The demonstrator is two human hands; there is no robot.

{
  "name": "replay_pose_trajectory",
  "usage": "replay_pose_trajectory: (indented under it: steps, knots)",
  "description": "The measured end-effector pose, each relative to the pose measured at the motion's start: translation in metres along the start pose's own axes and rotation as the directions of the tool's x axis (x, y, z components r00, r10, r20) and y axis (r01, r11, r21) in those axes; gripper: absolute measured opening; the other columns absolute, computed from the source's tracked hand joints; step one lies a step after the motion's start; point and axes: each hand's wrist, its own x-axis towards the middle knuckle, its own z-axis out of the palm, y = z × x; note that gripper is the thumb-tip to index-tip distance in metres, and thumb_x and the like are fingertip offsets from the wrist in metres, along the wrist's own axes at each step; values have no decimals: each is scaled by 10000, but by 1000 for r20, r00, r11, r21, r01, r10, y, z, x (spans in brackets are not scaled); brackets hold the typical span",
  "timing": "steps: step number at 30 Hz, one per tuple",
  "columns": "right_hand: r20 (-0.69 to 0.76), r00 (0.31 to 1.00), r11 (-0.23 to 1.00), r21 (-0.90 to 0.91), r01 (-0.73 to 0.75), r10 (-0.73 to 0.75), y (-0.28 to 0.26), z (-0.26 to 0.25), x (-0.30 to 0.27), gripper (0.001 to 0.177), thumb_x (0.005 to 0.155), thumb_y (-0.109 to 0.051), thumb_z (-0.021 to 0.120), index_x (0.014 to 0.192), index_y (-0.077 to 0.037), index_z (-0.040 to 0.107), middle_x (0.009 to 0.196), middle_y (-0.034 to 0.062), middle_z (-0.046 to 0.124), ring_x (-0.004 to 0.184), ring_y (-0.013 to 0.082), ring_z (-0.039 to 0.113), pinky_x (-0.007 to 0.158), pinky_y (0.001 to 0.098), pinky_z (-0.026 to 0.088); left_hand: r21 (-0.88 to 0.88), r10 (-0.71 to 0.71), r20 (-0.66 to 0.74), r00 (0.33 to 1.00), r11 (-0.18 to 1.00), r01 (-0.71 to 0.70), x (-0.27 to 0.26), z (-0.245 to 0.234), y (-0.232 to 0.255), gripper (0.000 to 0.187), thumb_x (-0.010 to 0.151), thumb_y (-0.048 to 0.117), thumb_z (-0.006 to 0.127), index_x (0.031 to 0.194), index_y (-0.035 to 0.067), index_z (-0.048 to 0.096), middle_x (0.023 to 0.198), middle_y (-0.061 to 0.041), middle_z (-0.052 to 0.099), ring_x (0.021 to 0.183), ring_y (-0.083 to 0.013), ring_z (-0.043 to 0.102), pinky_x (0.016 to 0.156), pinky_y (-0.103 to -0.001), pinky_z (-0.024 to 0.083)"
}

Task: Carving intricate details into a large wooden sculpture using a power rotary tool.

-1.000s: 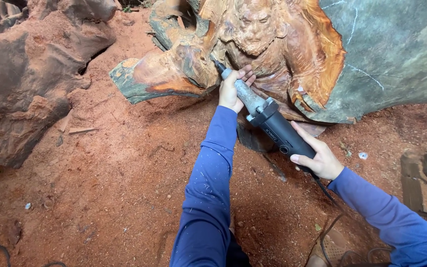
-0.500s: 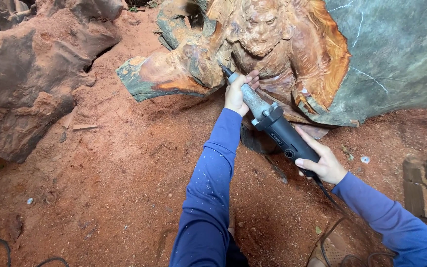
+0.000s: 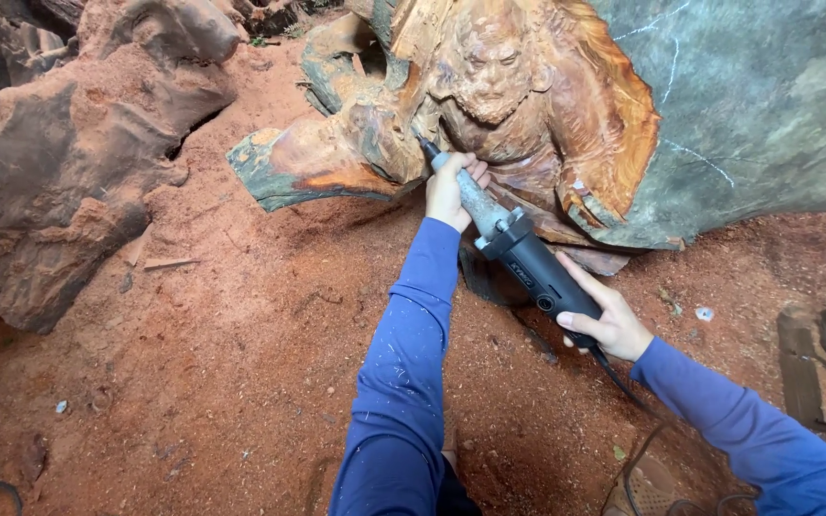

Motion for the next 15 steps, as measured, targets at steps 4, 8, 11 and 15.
replay_pose_trajectory:
  steps: [4,8,11,15]
  knots:
    - [4,1000,1000,8,-7,7,3,-2,0,900,744,-90,734,1575,-196,404,832,254,686,516,299,763,312,341,638,-31,-3,-24,1000,1000,2,-42,13,17,305,696,-2,810,946,-106,669,790,-200,647,931,-362,736,911,-543,558]
    - [-3,1000,1000,16,-14,14,12,-5,-3,903,739,-78,740,1572,-196,410,825,263,690,520,310,766,314,347,637,-15,5,10,1000,1000,-5,-46,7,13,379,717,-19,788,1057,-144,676,905,-219,691,1015,-359,724,969,-549,540]
    - [-1,1000,999,26,-24,24,16,-7,-3,912,739,-80,744,1576,-203,404,849,277,685,527,321,765,319,360,638,-32,13,16,1000,999,-13,-43,8,10,382,727,-28,775,1072,-152,669,942,-230,697,1028,-351,723,983,-553,533]
    - [10,999,997,66,-46,46,14,-1,1,909,749,-96,746,1581,-212,397,891,287,681,555,331,766,347,380,644,-46,-9,14,1000,999,10,-37,8,18,385,715,-27,781,1055,-144,642,940,-249,665,1061,-387,705,988,-574,524]
